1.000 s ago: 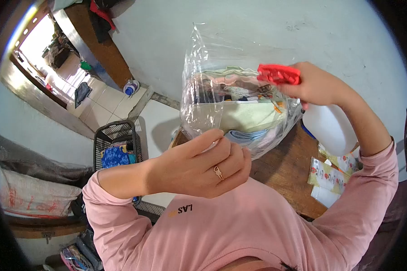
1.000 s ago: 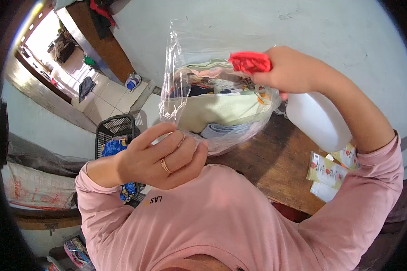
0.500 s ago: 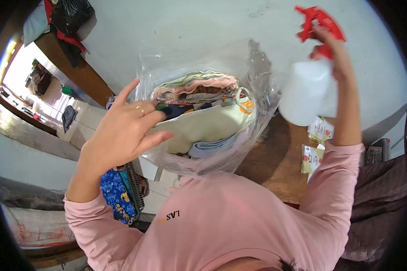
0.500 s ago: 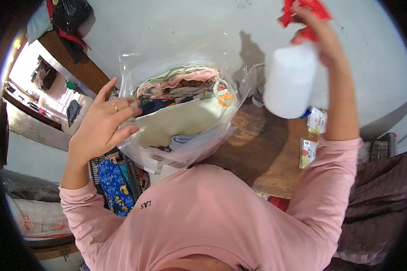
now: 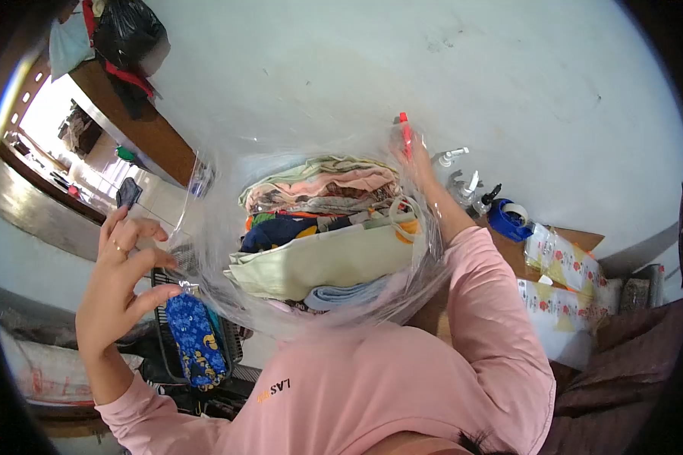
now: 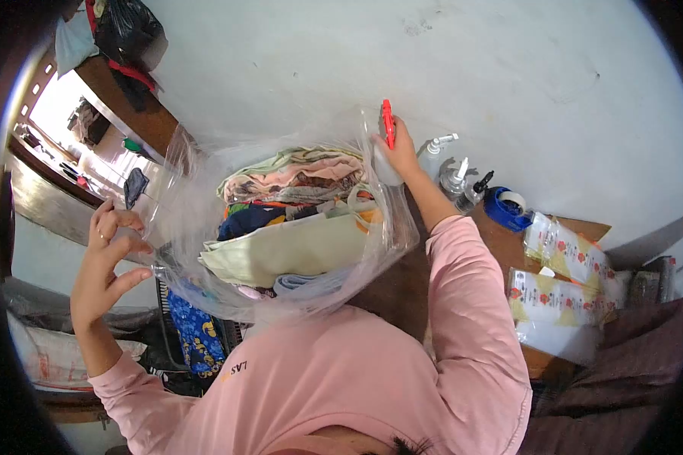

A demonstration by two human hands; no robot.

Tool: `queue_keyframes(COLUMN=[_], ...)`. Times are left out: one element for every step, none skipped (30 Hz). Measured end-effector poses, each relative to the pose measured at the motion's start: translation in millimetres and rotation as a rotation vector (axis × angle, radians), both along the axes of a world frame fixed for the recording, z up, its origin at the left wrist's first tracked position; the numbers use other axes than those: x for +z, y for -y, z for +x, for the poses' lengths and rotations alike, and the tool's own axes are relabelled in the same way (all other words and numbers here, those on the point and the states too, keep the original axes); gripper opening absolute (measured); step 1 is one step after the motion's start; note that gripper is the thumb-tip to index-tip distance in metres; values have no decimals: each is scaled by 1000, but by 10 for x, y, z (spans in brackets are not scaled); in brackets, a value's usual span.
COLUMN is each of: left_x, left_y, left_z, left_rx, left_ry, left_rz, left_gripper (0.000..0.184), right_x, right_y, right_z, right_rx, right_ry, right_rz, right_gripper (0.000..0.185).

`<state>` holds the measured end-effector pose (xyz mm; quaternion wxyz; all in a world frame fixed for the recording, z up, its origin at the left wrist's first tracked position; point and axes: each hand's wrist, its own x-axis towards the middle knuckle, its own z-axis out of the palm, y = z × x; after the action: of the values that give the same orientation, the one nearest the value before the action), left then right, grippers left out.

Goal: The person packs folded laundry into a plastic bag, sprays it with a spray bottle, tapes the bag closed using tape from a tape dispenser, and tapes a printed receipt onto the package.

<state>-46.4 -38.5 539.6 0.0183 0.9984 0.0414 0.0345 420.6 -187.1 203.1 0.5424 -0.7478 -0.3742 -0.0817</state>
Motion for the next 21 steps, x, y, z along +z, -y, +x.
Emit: queue_keyframes(left_x=[1,-6,-14,-18,-18,-24,-41,-66,-83,-82,-75,-71,-65,-50,-36,-75,-170,-237,-261,-278,-281], left_y=[-22,-42,-57,-64,-74,-83,-93,-106,-118,-123,-122,-120,-123,-132,-151,-196,-261,-307,-307,-272,-231], left_z=[-34,-65,-88,-99,-98,-90,-85,-75,-47,-12,14,31,50,72,95,129,168,205,262,339,402], left_rx=[20,38,53,67,78,87,77,64,52,45,41,39,48,58,68,115,163,215,244,273,300], left_ry=[10,22,30,42,56,72,99,126,154,154,153,151,162,173,185,289,396,504,477,449,420], left_rz=[5,9,10,-9,-27,-46,-62,-80,-98,-129,-161,-194,-220,-245,-269,-361,-454,-548,-517,-486,-456], left_gripper=[36,33,30,28,26,23,20,18,16,15,15,14,16,17,19,23,28,34,40,47,54], right_x=[-10,2,-49,-174,-283,-241,-110,-46,-101,-159,-221,-200,-121,-63,-100,-160,-217,-220,-206,-191,-151], right_y=[-1,-6,-34,-55,-50,4,85,159,195,200,211,230,232,222,180,126,102,116,145,184,282], right_z=[-60,-90,-64,-26,27,-4,-113,-186,-158,-101,-46,-44,-59,-71,-46,-20,2,-6,-16,-29,-26], right_rx=[-19,-39,-27,-19,-15,-74,-137,-202,-224,-243,-260,-235,-208,-180,-196,-210,-221,-211,-200,-188,-175], right_ry=[-19,-37,-20,-7,9,-7,-25,-45,-61,-75,-90,-118,-144,-170,-59,51,163,129,97,64,67], right_rz=[-26,-54,0,51,105,80,54,28,63,98,132,135,140,147,75,3,-71,-104,-137,-170,-320], right_gripper=[65,65,65,65,66,66,66,67,67,67,67,69,71,73,79,84,90,96,102,108,111])
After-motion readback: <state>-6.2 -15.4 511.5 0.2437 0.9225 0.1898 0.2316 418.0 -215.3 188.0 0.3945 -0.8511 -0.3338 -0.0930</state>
